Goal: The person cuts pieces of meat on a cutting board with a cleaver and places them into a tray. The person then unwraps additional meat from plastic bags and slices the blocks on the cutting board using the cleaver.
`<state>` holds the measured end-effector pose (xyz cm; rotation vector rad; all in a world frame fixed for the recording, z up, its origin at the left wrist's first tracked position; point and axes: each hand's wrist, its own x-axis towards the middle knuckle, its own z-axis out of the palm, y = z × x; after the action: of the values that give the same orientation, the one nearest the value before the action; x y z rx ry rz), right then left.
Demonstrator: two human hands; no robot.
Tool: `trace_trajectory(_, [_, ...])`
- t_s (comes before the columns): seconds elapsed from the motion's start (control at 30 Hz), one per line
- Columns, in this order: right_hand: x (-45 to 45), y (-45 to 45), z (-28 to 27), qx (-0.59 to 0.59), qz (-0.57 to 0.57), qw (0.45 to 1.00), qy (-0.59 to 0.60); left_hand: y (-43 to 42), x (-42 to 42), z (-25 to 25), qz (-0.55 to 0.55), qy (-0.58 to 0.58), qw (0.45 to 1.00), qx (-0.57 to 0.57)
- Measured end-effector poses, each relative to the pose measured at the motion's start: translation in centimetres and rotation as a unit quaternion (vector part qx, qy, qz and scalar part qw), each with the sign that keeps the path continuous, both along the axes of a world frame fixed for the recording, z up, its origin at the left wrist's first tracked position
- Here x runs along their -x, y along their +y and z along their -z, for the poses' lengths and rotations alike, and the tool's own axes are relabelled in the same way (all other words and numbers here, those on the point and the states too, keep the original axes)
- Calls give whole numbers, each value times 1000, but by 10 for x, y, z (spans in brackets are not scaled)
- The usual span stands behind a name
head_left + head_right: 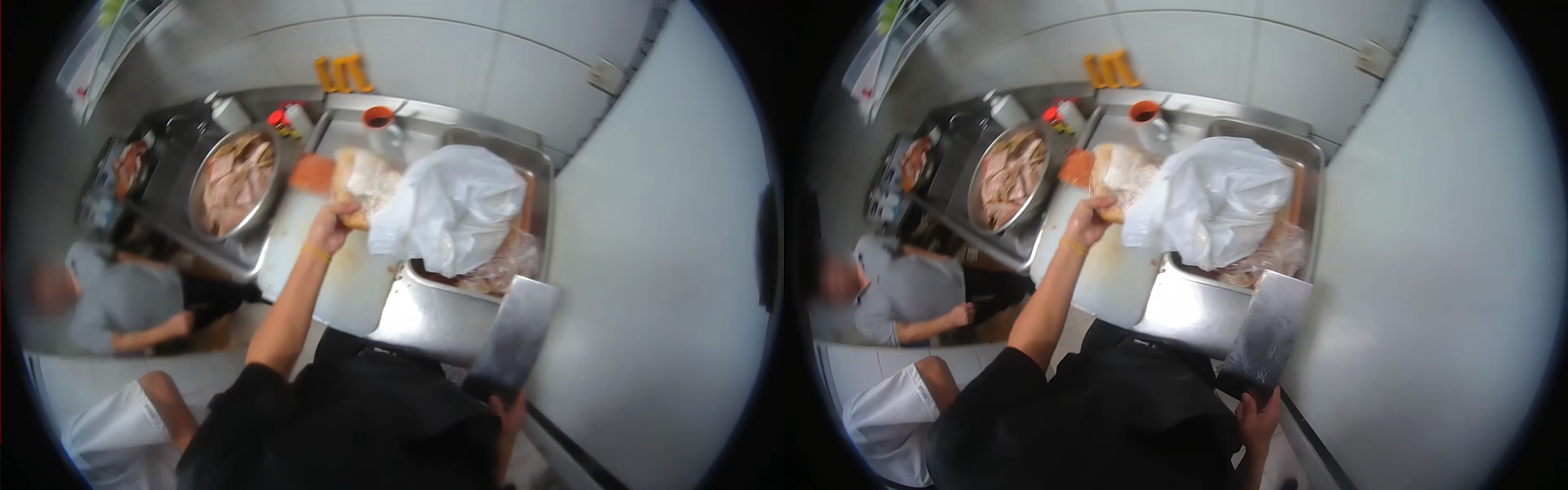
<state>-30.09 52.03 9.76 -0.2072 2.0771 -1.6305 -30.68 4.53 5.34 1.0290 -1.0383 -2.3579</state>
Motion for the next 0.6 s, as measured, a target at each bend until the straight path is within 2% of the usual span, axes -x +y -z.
trace_trajectory(0.07, [6, -6, 8, -58, -77, 976, 196, -21, -33, -15, 25, -16, 999, 35])
trace_trajectory(0.1, [5, -10, 9, -57, -92, 975, 194, -23, -52, -17, 11, -20, 999, 33])
trace_trajectory(0.17, [3, -17, 8, 0, -44, 996, 78, -22, -83, -13, 32, -4, 999, 19])
trace_trajectory(0.2, [5, -20, 5, -6, -41, 996, 77, -24, -99, 2, 20, -36, 998, 38])
trace_trajectory(0.27, [10, -23, -3, -73, -126, 970, 196, -19, -126, 18, 2, -211, 973, 94])
trace_trajectory(0.3, [10, -25, -6, -81, -118, 970, 197, -14, -139, 33, 13, -208, 974, 90])
trace_trajectory(0.33, [9, -28, -8, -26, -93, 990, 107, -10, -153, 55, -14, -242, 956, 167])
trace_trajectory(0.37, [7, -30, -9, 31, -67, 997, 13, -3, -153, 54, -41, -275, 929, 243])
trace_trajectory(0.4, [5, -31, -8, 26, -60, 998, 11, -1, -150, 53, -33, -275, 930, 241])
trace_trajectory(0.43, [5, -29, -7, 32, -48, 998, -13, 5, -147, 53, -54, -299, 846, 439])
trace_trajectory(0.47, [5, -29, -6, 39, -38, 998, -36, 16, -136, 40, -74, -306, 721, 617])
trace_trajectory(0.53, [3, -31, -10, 33, -28, 998, -38, 30, -84, 12, -39, -182, 727, 661])
trace_trajectory(0.6, [1, -33, -13, 29, -21, 999, -40, 50, -24, 5, 15, -173, 638, 750])
